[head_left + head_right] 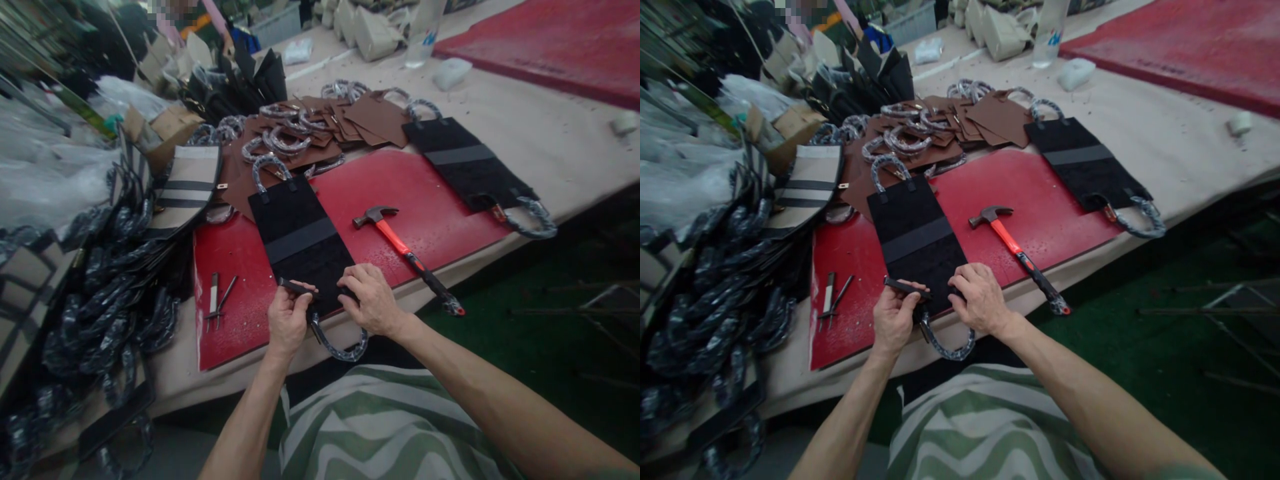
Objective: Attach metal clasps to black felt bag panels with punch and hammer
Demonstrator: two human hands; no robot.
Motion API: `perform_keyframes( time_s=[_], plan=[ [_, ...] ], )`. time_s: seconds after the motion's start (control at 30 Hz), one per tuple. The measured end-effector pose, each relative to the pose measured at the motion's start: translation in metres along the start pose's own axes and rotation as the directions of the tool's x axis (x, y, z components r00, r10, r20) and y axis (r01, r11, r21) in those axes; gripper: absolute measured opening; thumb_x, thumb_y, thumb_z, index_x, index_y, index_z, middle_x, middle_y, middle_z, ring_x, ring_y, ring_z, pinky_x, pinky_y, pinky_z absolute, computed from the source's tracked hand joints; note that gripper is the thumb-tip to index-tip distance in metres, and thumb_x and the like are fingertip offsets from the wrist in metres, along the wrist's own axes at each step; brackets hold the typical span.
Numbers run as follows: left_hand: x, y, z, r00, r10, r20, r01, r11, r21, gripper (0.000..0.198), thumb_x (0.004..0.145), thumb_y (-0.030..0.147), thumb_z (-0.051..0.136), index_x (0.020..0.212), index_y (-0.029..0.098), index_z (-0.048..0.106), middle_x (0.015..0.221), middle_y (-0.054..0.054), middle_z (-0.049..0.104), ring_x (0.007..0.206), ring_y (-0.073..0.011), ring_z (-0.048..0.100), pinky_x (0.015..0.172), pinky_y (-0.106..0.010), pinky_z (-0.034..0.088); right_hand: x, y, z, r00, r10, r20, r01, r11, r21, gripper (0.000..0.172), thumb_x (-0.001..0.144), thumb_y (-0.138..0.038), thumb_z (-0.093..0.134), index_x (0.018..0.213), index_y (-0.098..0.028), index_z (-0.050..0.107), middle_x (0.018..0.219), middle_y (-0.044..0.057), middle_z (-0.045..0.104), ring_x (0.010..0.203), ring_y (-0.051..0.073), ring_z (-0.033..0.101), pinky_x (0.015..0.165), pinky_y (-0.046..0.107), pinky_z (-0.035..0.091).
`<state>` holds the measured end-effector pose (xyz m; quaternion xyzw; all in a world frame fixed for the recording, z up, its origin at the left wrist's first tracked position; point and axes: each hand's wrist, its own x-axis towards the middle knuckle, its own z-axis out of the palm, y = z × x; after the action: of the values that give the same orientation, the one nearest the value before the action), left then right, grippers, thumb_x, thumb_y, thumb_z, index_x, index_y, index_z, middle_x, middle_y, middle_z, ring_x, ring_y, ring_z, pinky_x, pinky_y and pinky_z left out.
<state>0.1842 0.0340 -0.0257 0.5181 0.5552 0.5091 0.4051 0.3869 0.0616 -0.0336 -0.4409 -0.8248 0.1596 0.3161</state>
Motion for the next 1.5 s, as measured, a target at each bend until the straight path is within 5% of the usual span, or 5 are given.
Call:
perform_keyframes(
  time_s=[0.67,0.97,1.13,1.33,1.5],
  plan=[
    [-0.004,-0.003,0.009,0.860,0.484,0.161,-0.486,0.681,0.548,0.012,0.095,0.014,0.049,0.103,0.016,0.058,0.095,-0.007,0.069,0.087,-0.0155,0.069,0.076,-0.024,0.056,0.005,0.004,-0.030,0.998,-0.024,0.063,0.021,0.998,0.060,0.022,0.086,-0.021,0.064,0.107,-0.015,0.062,0.113,0.011,0.060,0.104,0.027,0.051,0.093,0.041,0.042],
    [-0.005,-0.007,0.011,0.856,0.502,0.126,-0.480,0.681,0.552,0.011,0.095,0.017,0.049,0.104,0.016,0.057,0.094,-0.007,0.070,0.085,-0.0163,0.070,0.076,-0.026,0.057,0.010,0.039,-0.071,0.951,0.308,-0.020,-0.281,0.837,-0.470,0.030,0.084,-0.024,0.066,0.109,-0.009,0.062,0.112,0.018,0.058,0.101,0.033,0.050,0.088,0.043,0.044],
    [-0.004,-0.008,0.009,0.857,0.494,0.150,-0.496,0.706,0.505,0.012,0.094,0.015,0.048,0.103,0.017,0.055,0.093,-0.006,0.069,0.085,-0.0150,0.069,0.077,-0.024,0.057,0.019,0.041,-0.077,0.832,0.555,-0.001,-0.481,0.721,-0.500,0.028,0.089,-0.023,0.058,0.113,-0.009,0.057,0.109,0.020,0.056,0.101,0.034,0.054,0.083,0.040,0.044],
    [-0.003,-0.008,0.009,0.843,0.510,0.169,-0.518,0.688,0.507,0.013,0.094,0.016,0.050,0.106,0.019,0.054,0.095,-0.006,0.069,0.082,-0.0156,0.070,0.072,-0.024,0.057,0.035,0.040,-0.092,0.482,0.802,0.353,-0.870,0.389,0.303,0.009,0.079,-0.009,0.057,0.084,-0.015,0.054,0.082,0.008,0.054,0.078,0.021,0.054,0.067,0.029,0.045],
    [-0.002,-0.007,0.008,0.861,0.471,0.190,-0.496,0.700,0.514,0.011,0.095,0.017,0.048,0.104,0.019,0.054,0.091,-0.005,0.069,0.079,-0.0167,0.070,0.069,-0.024,0.057,0.021,0.013,-0.088,0.452,0.711,0.539,-0.858,0.180,0.482,0.019,0.096,-0.020,0.036,0.080,-0.018,0.046,0.065,-0.002,0.042,0.051,0.010,0.039,0.049,0.021,0.041]
  ],
)
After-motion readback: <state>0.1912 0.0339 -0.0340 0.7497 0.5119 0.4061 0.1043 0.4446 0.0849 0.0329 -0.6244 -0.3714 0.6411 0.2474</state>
